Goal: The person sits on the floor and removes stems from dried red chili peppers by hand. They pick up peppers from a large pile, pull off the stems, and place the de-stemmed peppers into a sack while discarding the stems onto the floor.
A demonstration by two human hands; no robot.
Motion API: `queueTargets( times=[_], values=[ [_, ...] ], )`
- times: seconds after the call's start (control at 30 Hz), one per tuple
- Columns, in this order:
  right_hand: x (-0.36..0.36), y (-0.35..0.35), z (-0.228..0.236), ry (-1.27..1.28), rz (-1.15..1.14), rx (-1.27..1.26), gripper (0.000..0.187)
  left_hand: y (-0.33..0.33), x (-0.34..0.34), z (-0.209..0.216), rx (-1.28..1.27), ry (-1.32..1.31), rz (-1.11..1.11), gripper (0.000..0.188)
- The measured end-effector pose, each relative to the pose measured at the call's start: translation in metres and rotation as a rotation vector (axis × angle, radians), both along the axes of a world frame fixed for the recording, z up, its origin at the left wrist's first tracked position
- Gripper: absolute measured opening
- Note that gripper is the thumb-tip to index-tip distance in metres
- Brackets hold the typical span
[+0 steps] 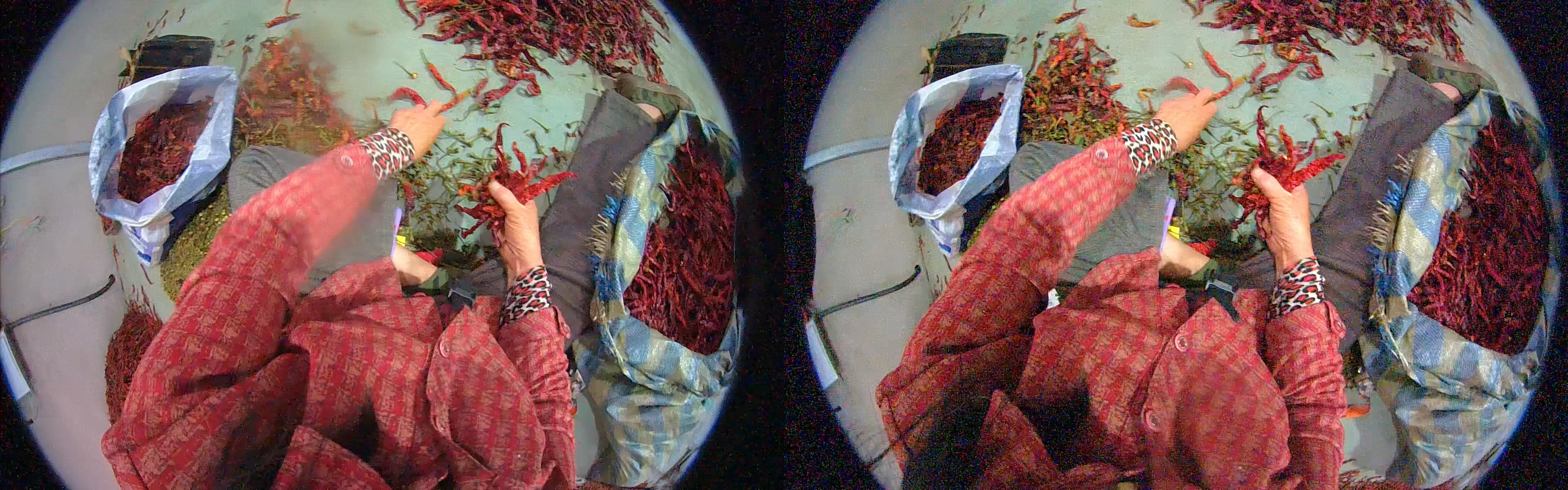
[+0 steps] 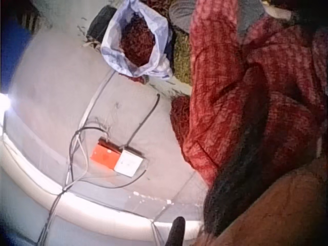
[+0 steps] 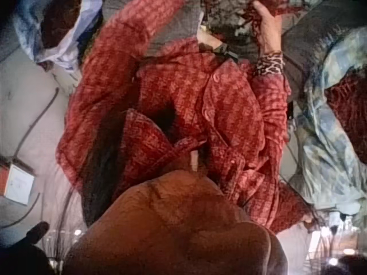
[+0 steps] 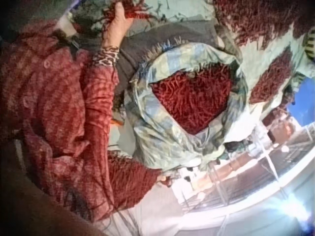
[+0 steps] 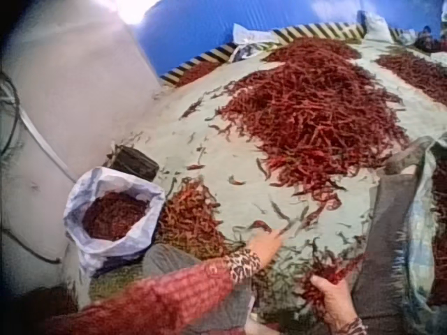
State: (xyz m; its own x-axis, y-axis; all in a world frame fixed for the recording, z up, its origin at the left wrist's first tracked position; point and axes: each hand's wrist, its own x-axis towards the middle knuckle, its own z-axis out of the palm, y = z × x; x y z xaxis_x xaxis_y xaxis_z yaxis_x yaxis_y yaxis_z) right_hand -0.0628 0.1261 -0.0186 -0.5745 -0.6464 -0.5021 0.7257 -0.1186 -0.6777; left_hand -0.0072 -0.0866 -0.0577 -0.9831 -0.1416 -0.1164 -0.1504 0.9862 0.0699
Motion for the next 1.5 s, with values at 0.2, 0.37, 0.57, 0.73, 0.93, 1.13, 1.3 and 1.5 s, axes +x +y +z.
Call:
queueTargets(
  times=[0.2, 0.37, 0.57, 0.73, 0.93, 1.13, 1.3, 1.5],
  values=[
    [-0.005, 0.003, 0.007, 0.133, 0.102, 0.314, 0.022, -0.017, 0.003, 0.002, 0.187, -0.036, 0.315, 0.030],
    [-0.003, 0.006, -0.024, 0.204, -0.029, 0.117, 0.026, -0.037, 0.002, 0.070, 0.349, 0.526, 0.325, 0.020],
    [0.008, 0.005, 0.006, 0.291, -0.029, 0.141, 0.016, 0.024, 0.033, 0.074, 0.717, 0.131, 0.182, 0.019],
    [0.018, 0.004, 0.005, 0.484, 0.139, 0.117, 0.020, 0.068, 0.032, 0.076, 1.231, 0.078, 0.363, 0.022],
    [0.015, 0.006, 0.016, 0.410, 0.224, 0.216, 0.019, 0.076, 0.030, 0.077, 1.017, 0.190, 0.261, 0.018],
    [0.013, 0.000, 0.012, 0.356, 0.194, 0.146, 0.015, 0.068, 0.018, 0.064, 1.075, 0.149, 0.443, 0.019],
    [0.019, 0.017, -0.024, 0.493, 0.387, 0.100, 0.018, 0.065, -0.019, 0.091, 0.901, 0.489, 0.471, 0.026],
    [-0.021, 0.006, 0.002, 0.010, -0.121, 0.105, 0.017, 0.009, -0.071, 0.030, 0.276, 0.220, 0.207, 0.027]
  ],
)
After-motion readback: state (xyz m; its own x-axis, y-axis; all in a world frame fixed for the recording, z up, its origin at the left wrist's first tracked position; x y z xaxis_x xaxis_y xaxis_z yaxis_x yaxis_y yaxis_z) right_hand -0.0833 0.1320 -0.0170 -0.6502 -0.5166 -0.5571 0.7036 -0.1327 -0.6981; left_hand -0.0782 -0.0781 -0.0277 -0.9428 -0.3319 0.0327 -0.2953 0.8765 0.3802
